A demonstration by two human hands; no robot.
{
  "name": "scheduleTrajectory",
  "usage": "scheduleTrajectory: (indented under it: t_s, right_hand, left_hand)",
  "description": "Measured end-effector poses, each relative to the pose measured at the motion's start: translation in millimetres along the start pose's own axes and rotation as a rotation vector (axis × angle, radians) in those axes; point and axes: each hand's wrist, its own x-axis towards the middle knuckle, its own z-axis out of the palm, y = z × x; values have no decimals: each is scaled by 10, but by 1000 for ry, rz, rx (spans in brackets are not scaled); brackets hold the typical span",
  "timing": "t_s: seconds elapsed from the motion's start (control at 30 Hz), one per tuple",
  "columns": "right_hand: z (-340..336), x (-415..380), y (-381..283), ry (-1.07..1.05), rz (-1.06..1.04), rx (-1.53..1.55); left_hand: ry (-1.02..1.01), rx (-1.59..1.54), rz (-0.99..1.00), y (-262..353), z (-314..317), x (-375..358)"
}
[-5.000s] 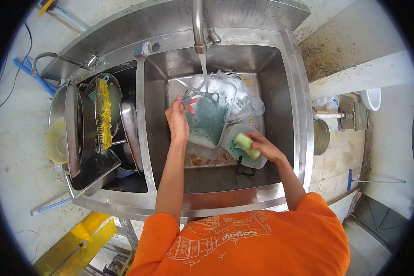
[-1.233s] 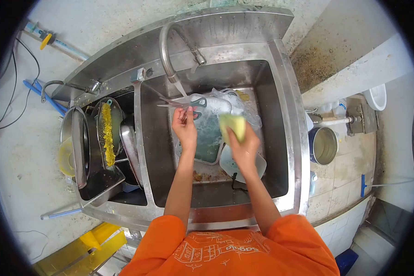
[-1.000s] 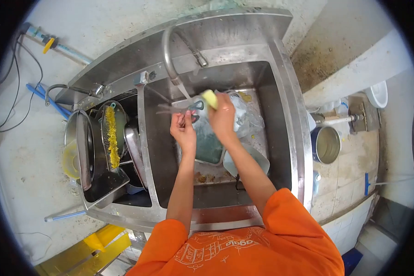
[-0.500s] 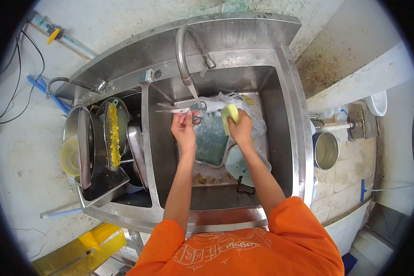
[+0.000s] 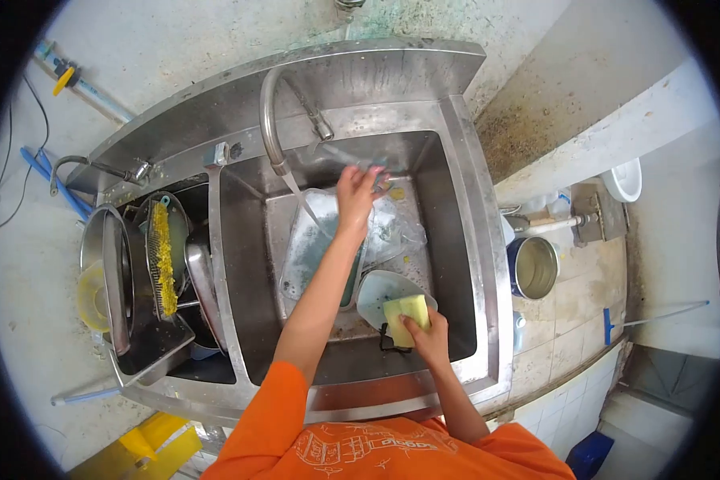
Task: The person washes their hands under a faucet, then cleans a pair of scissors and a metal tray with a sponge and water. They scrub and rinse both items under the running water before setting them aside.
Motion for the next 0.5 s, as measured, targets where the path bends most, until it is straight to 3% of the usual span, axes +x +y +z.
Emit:
scheduleTrajectory:
  t_s: [0.17,0.23,0.27,0.33,0.4,0.47,0.5]
  right_hand:
    - [-79,-118,86,49,19,62]
    - [-112,-156,98,10,43,75]
    - [-118,-166,109,9,64,109]
    - [-161,-165,200,-29,52,74]
    - [-172,-147,212,-42,36,51]
    - [-196,-108,130,-66,14,-8]
    - [-203,-85,152,-68,20,-10]
  left_hand:
    - [-94,-151,71,-64,520,838]
    - [45,-96,-156,-161,466,994]
    - [66,-96,-156,-210,328,942]
    - [14,289,-27,-342,-2,715]
    - [209,677,344,-681,-637,336]
    - [626,1206,243,-990,-1455,-231]
    - [800,1354,-34,-1225,-1921,-480]
